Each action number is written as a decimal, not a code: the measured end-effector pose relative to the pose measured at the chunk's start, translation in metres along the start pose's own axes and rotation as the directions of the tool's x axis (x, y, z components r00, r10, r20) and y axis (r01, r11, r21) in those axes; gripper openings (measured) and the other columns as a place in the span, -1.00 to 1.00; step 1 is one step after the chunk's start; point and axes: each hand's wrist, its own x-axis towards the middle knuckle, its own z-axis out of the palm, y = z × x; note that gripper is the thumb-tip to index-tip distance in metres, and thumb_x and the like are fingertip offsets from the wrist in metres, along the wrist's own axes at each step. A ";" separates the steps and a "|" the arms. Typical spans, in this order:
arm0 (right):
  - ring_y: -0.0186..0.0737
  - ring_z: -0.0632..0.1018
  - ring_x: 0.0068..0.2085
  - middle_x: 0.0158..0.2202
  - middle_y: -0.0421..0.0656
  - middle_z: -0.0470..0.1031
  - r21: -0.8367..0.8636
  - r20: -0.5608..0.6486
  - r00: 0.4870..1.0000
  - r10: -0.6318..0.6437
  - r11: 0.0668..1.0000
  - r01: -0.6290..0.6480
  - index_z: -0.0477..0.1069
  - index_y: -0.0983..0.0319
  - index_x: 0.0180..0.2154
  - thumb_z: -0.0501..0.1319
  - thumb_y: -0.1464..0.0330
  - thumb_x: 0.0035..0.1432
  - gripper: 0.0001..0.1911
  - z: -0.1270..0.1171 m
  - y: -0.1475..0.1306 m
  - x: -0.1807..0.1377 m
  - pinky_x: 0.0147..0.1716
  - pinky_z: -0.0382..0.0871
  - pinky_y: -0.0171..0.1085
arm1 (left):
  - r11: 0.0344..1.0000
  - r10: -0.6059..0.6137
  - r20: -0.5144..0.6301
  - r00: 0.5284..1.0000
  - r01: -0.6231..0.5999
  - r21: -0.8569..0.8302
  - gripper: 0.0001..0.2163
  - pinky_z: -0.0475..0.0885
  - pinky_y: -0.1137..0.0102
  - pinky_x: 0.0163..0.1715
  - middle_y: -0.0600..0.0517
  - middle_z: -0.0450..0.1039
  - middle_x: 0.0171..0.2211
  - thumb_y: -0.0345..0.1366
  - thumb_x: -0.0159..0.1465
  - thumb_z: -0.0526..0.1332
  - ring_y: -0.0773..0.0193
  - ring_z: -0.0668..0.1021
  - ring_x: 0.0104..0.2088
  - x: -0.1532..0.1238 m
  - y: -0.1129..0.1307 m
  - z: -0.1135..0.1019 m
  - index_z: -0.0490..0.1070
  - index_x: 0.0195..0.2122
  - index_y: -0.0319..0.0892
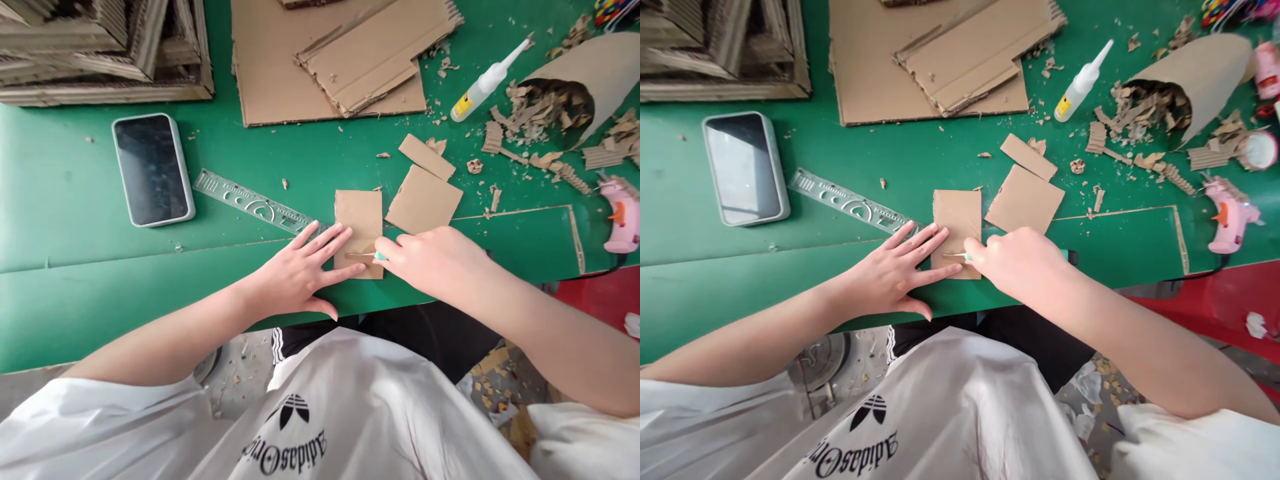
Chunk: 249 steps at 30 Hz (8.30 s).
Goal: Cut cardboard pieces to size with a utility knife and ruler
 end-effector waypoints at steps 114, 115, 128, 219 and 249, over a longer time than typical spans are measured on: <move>-0.25 0.48 -0.59 -0.56 -0.13 0.49 0.031 0.062 0.998 0.018 0.999 -0.020 0.30 0.29 -0.13 0.01 0.51 0.18 -0.78 -0.001 -0.016 0.020 -0.63 -0.18 -0.29 | 0.998 -0.014 0.057 0.998 0.018 -0.065 -0.39 -0.01 -0.20 0.17 -0.23 -0.18 0.34 0.11 0.19 0.13 -0.18 0.07 0.29 0.004 -0.004 -0.007 0.12 0.24 0.06; -0.25 0.47 -0.59 -0.56 -0.13 0.49 0.031 0.065 0.998 0.019 0.999 -0.021 0.30 0.28 -0.14 0.02 0.50 0.18 -0.79 -0.001 -0.015 0.020 -0.63 -0.18 -0.30 | 0.997 -0.013 0.053 0.999 0.017 -0.069 -0.38 -0.01 -0.20 0.17 -0.22 -0.18 0.34 0.11 0.19 0.14 -0.18 0.08 0.29 0.004 -0.004 -0.007 0.11 0.24 0.06; -0.31 0.41 -0.64 -0.63 -0.21 0.36 -0.018 0.016 0.998 0.061 0.998 -0.061 0.30 0.24 -0.35 -0.02 0.52 0.16 -0.83 0.005 -0.015 0.009 -0.63 -0.23 -0.31 | 0.996 -0.025 0.023 0.999 0.027 -0.087 -0.36 -0.01 -0.18 0.17 -0.22 -0.14 0.33 0.10 0.16 0.19 -0.16 0.09 0.29 0.004 -0.003 -0.006 0.12 0.24 0.06; -0.27 0.46 -0.59 -0.57 -0.16 0.46 0.042 0.033 0.999 -0.007 0.999 0.006 0.29 0.26 -0.25 0.02 0.53 0.14 -0.85 0.001 -0.008 0.014 -0.61 -0.18 -0.31 | 0.997 0.003 0.005 1.000 -0.003 -0.072 -0.38 0.05 -0.23 0.13 -0.24 -0.16 0.33 0.08 0.17 0.20 -0.22 0.11 0.27 0.006 -0.004 -0.006 0.13 0.22 0.05; -0.25 0.49 -0.58 -0.55 -0.15 0.48 0.077 0.134 0.991 0.007 0.997 -0.018 0.29 0.28 -0.17 0.02 0.50 0.17 -0.82 -0.003 -0.013 0.021 -0.63 -0.20 -0.30 | 0.996 -0.001 0.009 1.000 0.002 -0.086 -0.41 0.04 -0.23 0.14 -0.22 -0.16 0.34 0.07 0.19 0.18 -0.20 0.11 0.28 0.007 -0.005 -0.004 0.14 0.22 0.07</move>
